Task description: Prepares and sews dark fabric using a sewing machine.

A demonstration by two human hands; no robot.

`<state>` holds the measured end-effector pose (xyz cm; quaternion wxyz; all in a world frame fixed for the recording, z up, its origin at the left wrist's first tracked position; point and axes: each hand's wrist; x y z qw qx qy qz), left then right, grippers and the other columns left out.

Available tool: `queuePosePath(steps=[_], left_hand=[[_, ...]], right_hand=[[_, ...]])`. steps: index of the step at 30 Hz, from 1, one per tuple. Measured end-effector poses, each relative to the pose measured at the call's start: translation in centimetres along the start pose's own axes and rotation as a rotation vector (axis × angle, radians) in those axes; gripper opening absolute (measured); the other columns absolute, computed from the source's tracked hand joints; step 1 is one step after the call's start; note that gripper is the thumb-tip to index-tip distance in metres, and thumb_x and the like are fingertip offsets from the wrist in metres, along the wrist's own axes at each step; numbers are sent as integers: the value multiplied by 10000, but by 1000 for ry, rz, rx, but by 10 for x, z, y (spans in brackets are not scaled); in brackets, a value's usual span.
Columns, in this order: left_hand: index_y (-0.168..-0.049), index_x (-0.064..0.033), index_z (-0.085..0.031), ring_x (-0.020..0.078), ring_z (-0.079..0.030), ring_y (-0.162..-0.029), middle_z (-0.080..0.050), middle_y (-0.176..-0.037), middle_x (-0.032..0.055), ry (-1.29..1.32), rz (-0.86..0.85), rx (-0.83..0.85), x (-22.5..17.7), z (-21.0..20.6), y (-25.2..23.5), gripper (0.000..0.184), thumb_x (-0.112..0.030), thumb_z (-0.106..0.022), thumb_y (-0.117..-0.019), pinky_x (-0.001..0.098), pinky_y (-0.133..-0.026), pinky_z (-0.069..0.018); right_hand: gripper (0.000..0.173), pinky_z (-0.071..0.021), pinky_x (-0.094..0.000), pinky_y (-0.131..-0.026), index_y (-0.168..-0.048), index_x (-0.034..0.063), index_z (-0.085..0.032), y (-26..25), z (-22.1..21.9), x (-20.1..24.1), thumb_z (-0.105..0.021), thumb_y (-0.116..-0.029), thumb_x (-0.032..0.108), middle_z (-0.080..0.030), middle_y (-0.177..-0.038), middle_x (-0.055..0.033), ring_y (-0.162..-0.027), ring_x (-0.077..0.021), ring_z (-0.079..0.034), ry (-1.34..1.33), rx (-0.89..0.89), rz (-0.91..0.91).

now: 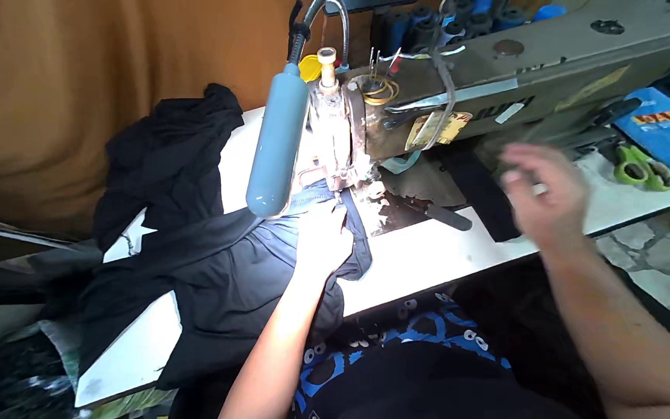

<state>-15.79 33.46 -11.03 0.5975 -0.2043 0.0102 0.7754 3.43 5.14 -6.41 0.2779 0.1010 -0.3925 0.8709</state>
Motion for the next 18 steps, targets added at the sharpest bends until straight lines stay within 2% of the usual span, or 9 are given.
queuePosePath(steps=[1, 3, 4, 6, 11, 16, 18], left_hand=[[-1196, -48, -742, 352, -597, -1266, -645, -1366, 148, 3, 2, -3, 0, 0, 0, 357, -142, -581, -892, 575, -1009, -470], [-1184, -44, -745, 357, -596, -1272, -649, -1361, 152, 14, 5, -8, -1, 2, 1, 346, -143, -590, -890, 584, -1021, -463], [-1176, -44, -746, 357, -599, -1265, -654, -1350, 155, 17, 4, -14, -2, 2, 1, 341, -144, -592, -888, 582, -1022, -461], [-1146, -43, -756, 354, -624, -1230, -675, -1310, 157, 0, -8, -45, -1, 2, 0, 335, -146, -597, -870, 572, -996, -484], [-1137, -26, -750, 365, -610, -1252, -662, -1333, 169, -11, -16, -28, 0, 1, 2, 332, -153, -594, -873, 573, -1012, -471], [-1125, -29, -752, 374, -621, -1236, -675, -1304, 177, -30, -35, -56, 2, 0, 1, 347, -151, -579, -850, 586, -980, -482], [-1112, -23, -754, 381, -630, -1219, -680, -1290, 184, -28, -48, -73, 3, -1, 0, 342, -141, -577, -845, 592, -960, -494]], right_hand=[[427, -423, -537, -1128, -1316, -86, -599, 1, 11, -26, -458, -1046, 213, -529, -1436, -314, -1363, -439, -499, 100, -52, -69], [486, -294, -635, -1183, -1430, -44, -524, 9, 15, -65, -442, -1051, 250, -372, -1560, -336, -1462, -513, -337, 229, -57, -184], [499, -254, -679, -1184, -1453, -34, -505, 17, 9, -77, -447, -1051, 257, -341, -1583, -335, -1484, -537, -286, 264, -36, -204], [535, -215, -700, -1187, -1477, -27, -478, 31, -4, -89, -470, -1032, 271, -336, -1599, -317, -1507, -539, -236, 284, -30, -192], [552, -209, -662, -1206, -1473, -35, -472, 35, -7, -89, -459, -1021, 282, -345, -1587, -330, -1505, -538, -240, 268, -54, -186], [554, -200, -645, -1217, -1470, -34, -477, 34, -7, -90, -474, -1008, 272, -343, -1587, -332, -1506, -544, -231, 255, -79, -179], [527, -211, -639, -1217, -1448, -30, -504, 34, -6, -89, -471, -1014, 267, -375, -1567, -332, -1492, -547, -263, 254, -64, -183]])
Point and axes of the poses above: each hand's wrist, its own y-axis away from the middle knuckle, its own z-axis out of the back of the hand, x = y × z
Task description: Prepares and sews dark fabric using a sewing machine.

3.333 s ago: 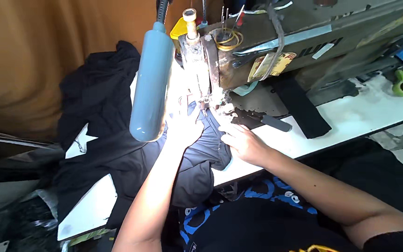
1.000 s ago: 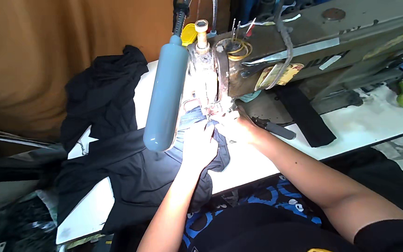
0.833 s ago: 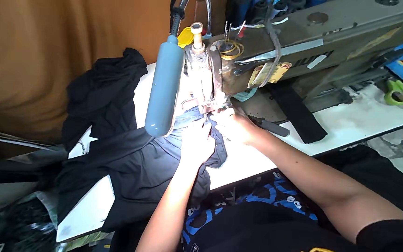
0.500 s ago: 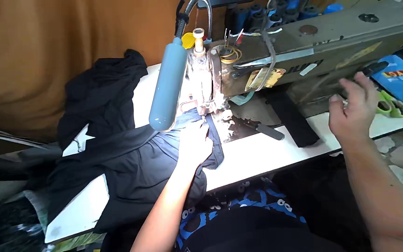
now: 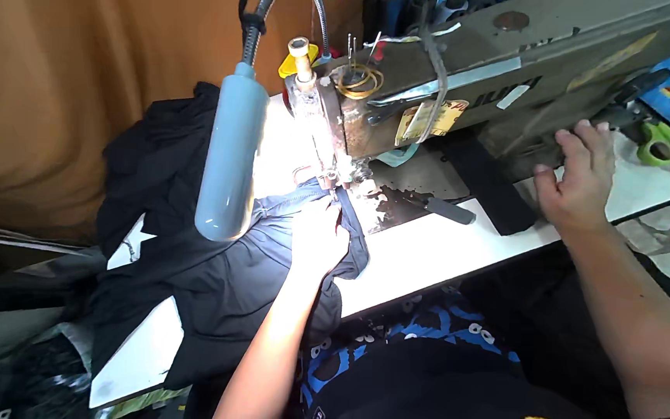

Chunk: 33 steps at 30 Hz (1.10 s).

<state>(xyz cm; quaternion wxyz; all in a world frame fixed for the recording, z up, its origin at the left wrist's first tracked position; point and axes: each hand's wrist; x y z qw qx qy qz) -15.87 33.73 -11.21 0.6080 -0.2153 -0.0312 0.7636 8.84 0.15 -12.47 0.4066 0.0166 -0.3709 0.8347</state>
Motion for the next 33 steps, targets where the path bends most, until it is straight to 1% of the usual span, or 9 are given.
queuePosePath(steps=[4, 7, 10, 13, 16, 19, 24, 29, 33], left_hand=[[-1148, -23, -742, 385, -608, -1246, -657, -1331, 185, 3, 14, 30, 1, 0, 0, 348, -133, -565, -870, 597, -988, -472], [-1140, -29, -745, 385, -609, -1247, -663, -1330, 176, -4, 4, 28, 1, 0, 1, 345, -132, -564, -866, 598, -980, -473], [-1138, -19, -747, 392, -613, -1243, -663, -1329, 188, -5, -8, 22, 1, 0, 1, 351, -138, -566, -862, 598, -986, -474], [-1165, -13, -740, 401, -612, -1239, -657, -1331, 201, -7, -12, 23, 2, 0, -1, 356, -124, -576, -870, 603, -982, -478], [-1224, 2, -720, 424, -575, -1289, -620, -1368, 238, -2, -29, 69, -8, 9, 12, 400, -196, -552, -920, 623, -1038, -444], [-1016, -18, -768, 377, -680, -1086, -721, -1095, 188, 2, -137, 2, -37, 13, 44, 426, -377, -555, -931, 589, -923, -513], [-844, -2, -738, 352, -715, -958, -738, -925, 160, -5, -114, -49, -57, 8, 59, 106, -86, -682, -877, 525, -814, -557], [-925, 21, -745, 354, -694, -911, -722, -897, 166, 169, 94, -148, -68, 4, 70, 148, -89, -649, -901, 515, -797, -537], [-866, -13, -737, 313, -676, -845, -698, -821, 128, 252, 164, -182, -69, 0, 75, 130, -101, -649, -897, 481, -761, -529]], right_hand=[[446, -358, -744, -1046, -1401, -14, -583, 3, 6, 2, -461, -1059, 245, -490, -1483, -315, -1339, -568, -468, 48, 292, -78], [484, -307, -749, -1079, -1441, 8, -550, 4, 10, 1, -485, -1030, 256, -430, -1537, -307, -1400, -563, -397, 37, 251, -92], [554, -249, -676, -1183, -1465, -28, -494, 0, 23, 17, -487, -1007, 284, -361, -1571, -343, -1481, -542, -292, -25, 20, -34], [500, -358, -554, -1167, -1350, -131, -524, -5, 35, 70, -480, -1019, 242, -444, -1473, -382, -1412, -491, -418, -137, -103, 162], [382, -468, -495, -1078, -1191, -91, -647, 0, 24, 139, -507, -1004, 211, -606, -1322, -292, -1277, -382, -573, -346, 44, 355], [290, -513, -517, -998, -1123, -5, -744, 1, -10, 187, -602, -903, 119, -673, -1257, -204, -1190, -371, -627, -486, 379, 430], [406, -402, -582, -1116, -1400, 70, -626, -11, -70, 211, -536, -1007, 123, -502, -1520, -201, -1371, -413, -495, -357, 707, 437], [297, -423, -595, -1075, -1158, 27, -748, 20, -58, 209, -541, -950, 74, -633, -1372, -201, -1312, -395, -566, -479, 588, 548], [225, -506, -509, -994, -1035, 35, -771, 54, -49, 205, -568, -952, 86, -725, -1178, -161, -1153, -328, -670, -509, 442, 641]])
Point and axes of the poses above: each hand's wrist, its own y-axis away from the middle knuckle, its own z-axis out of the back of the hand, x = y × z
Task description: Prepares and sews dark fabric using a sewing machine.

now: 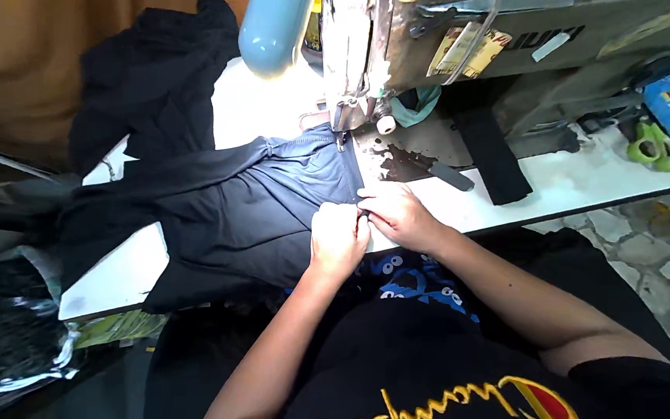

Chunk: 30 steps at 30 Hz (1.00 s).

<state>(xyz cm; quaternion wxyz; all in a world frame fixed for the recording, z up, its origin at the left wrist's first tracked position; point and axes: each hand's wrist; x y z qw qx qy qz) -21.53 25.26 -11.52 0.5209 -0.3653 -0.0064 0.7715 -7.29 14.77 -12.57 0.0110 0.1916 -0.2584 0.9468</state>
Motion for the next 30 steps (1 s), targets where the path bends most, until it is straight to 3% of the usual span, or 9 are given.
queuePosePath(steps=[6, 9, 11, 14, 15, 17, 19, 20, 30], left_hand=[[-948, -30, -779, 262, -672, -811, -723, -855, 108, 22, 57, -41, -2, 3, 5, 169, -101, -628, -920, 399, -719, -541], [-988, -18, -783, 255, -715, -843, -759, -915, 115, 56, 30, 41, 0, 13, 7, 240, -115, -568, -947, 414, -746, -566], [-928, 1, -770, 249, -732, -824, -749, -867, 124, 82, 31, 144, 4, 26, 0, 254, -118, -547, -950, 434, -735, -582], [-769, -9, -709, 234, -660, -647, -643, -678, 100, 22, -31, 151, 14, 36, -22, 243, -114, -554, -924, 425, -573, -518], [-800, -9, -716, 253, -679, -686, -663, -716, 111, -13, -91, 112, 18, 35, -29, 214, -107, -563, -912, 439, -602, -536], [-1061, 9, -752, 319, -715, -958, -745, -1008, 160, -37, -238, 95, 25, 30, -43, 270, -87, -554, -906, 484, -835, -559], [-1323, -25, -672, 354, -621, -1261, -675, -1335, 154, -79, -345, 209, 34, 21, -56, 447, -119, -509, -918, 529, -1083, -452], [-1377, -45, -641, 371, -568, -1332, -627, -1419, 145, -115, -367, 265, 38, 17, -59, 474, -146, -511, -932, 555, -1118, -406], [-1404, -58, -623, 414, -513, -1385, -554, -1506, 151, -274, -412, 392, 55, 19, -61, 489, -229, -451, -980, 577, -1123, -395]], right_hand=[[219, -522, -484, -949, -973, 28, -767, 1, -3, 0, -552, -934, 25, -743, -1127, -166, -1100, -323, -695, 33, -61, 48], [215, -511, -498, -965, -895, 36, -757, 0, 1, -1, -545, -917, 11, -755, -1121, -149, -1115, -323, -696, 40, -50, 95], [209, -495, -515, -1002, -858, 36, -743, 0, 3, -2, -544, -916, 10, -761, -1124, -140, -1159, -339, -683, 35, -31, 126], [204, -486, -527, -1039, -840, 46, -725, 1, 4, -3, -544, -930, 25, -756, -1151, -139, -1196, -331, -674, 66, 5, 183], [202, -486, -527, -1045, -836, 49, -721, 1, 5, -4, -546, -932, 23, -754, -1153, -144, -1200, -330, -673, 82, 21, 202], [195, -496, -522, -1039, -839, 50, -723, -2, 8, -2, -560, -943, 31, -754, -1123, -160, -1185, -335, -680, 106, 61, 233], [184, -529, -516, -1009, -838, 39, -694, -6, 10, 2, -559, -963, 28, -726, -1009, -183, -1096, -352, -696, 85, 105, 257], [185, -550, -499, -964, -838, 31, -680, -9, 11, 3, -550, -970, 22, -708, -974, -190, -1045, -353, -697, 66, 123, 264], [180, -605, -451, -811, -927, -10, -661, -24, 24, 20, -503, -1009, 16, -709, -1047, -240, -1034, -389, -713, 75, 301, 198]])
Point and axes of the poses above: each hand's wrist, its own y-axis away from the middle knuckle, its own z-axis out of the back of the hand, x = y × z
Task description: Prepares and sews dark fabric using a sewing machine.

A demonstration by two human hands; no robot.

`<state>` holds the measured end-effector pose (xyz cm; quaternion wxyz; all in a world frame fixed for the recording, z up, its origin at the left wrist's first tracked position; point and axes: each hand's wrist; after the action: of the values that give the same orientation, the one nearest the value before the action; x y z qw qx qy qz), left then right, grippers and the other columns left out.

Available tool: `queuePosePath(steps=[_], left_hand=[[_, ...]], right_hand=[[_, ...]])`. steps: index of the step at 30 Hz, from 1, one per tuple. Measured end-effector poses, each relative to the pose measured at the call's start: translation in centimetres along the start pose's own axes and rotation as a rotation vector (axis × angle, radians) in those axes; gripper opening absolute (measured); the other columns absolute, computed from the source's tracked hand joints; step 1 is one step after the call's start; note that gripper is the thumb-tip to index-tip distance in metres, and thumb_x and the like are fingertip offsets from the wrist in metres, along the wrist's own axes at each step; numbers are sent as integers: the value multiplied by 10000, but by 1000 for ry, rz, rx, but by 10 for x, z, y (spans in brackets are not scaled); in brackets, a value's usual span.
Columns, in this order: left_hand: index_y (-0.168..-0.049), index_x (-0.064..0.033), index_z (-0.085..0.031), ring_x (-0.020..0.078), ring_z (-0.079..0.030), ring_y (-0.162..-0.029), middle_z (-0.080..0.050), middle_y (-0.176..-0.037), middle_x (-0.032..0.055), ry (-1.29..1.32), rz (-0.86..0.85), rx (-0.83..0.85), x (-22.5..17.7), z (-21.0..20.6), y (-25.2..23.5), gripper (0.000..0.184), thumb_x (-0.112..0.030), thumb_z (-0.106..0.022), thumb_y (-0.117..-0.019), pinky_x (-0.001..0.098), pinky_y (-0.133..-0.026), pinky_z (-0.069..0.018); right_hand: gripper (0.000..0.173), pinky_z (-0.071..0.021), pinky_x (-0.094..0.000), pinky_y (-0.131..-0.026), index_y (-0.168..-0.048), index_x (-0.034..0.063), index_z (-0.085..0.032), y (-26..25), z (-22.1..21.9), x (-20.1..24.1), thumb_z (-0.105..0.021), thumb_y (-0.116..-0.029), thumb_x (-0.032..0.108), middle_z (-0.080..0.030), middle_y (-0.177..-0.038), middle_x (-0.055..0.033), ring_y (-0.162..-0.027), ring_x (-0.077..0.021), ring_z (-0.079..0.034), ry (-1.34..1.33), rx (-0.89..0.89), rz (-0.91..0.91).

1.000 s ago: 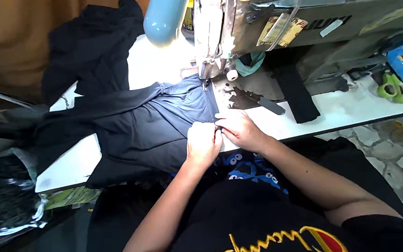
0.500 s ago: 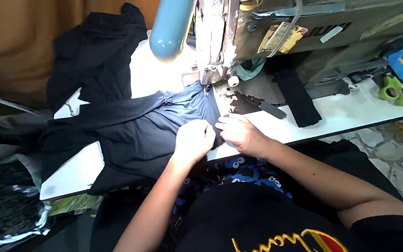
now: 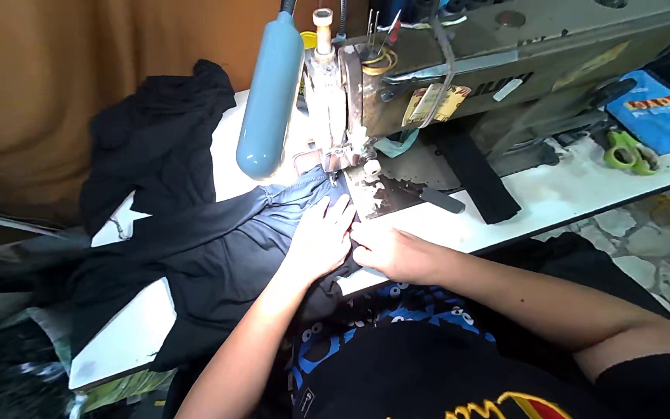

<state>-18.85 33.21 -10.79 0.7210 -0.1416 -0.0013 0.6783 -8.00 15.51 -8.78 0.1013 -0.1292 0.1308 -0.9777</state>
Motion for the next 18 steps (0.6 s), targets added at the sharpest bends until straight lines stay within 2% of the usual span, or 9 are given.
queuePosePath(steps=[3, 6, 9, 10, 13, 14, 18], left_hand=[[-1394, -78, -634, 398, -520, -1379, -583, -1479, 132, -25, -10, 14, 4, 3, 4, 488, -258, -429, -989, 582, -1103, -411], [-1437, -100, -603, 415, -456, -1429, -564, -1505, 114, -3, 11, 64, 5, 6, 6, 492, -263, -414, -1013, 601, -1138, -355], [-1407, -109, -635, 421, -465, -1420, -594, -1475, 104, 10, 3, 13, 6, 1, 5, 483, -256, -414, -1003, 612, -1129, -359], [-1366, -102, -666, 415, -493, -1397, -620, -1443, 105, 16, -9, -29, 8, -1, 5, 466, -247, -430, -992, 610, -1111, -376], [-1097, -77, -782, 382, -628, -1242, -737, -1217, 123, 44, -107, -227, 15, -11, 8, 346, -219, -509, -939, 578, -1034, -457], [-1051, -80, -793, 371, -646, -1207, -750, -1173, 120, 50, -126, -251, 16, -11, 8, 326, -214, -520, -933, 572, -1022, -466], [-1048, -86, -797, 360, -666, -1173, -755, -1164, 112, 40, -125, -249, 17, -10, 8, 323, -210, -522, -934, 571, -1020, -467]], right_hand=[[185, -603, -466, -819, -943, -19, -663, -1, 3, 2, -498, -1014, 26, -703, -1062, -251, -1033, -398, -713, -5, 38, -27], [180, -588, -483, -896, -959, -21, -653, 2, 0, 0, -491, -1020, 25, -700, -1058, -252, -1067, -404, -705, -16, 28, -37], [172, -578, -479, -912, -953, -17, -652, 5, -5, -2, -495, -1012, 19, -693, -1028, -241, -1074, -402, -697, -14, -7, -41], [170, -580, -485, -910, -954, -17, -652, 5, -6, -2, -497, -1013, 20, -696, -1034, -246, -1080, -408, -697, -12, -12, -42], [174, -581, -490, -900, -966, -25, -652, 5, -4, -1, -492, -1018, 23, -692, -1038, -251, -1087, -417, -691, -22, 6, -53], [174, -581, -489, -903, -973, -27, -650, 4, -3, -1, -491, -1020, 23, -691, -1049, -253, -1097, -418, -688, -26, 19, -59], [178, -580, -493, -905, -969, -33, -644, 4, -4, -2, -481, -1022, 14, -689, -1081, -263, -1122, -425, -680, -48, 13, -78]])
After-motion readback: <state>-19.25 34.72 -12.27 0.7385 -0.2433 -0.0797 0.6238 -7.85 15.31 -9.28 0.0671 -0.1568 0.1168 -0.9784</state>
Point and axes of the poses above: each hand's wrist, its own y-axis away from the middle knuckle, its own z-axis out of the back of the hand, x = y × z
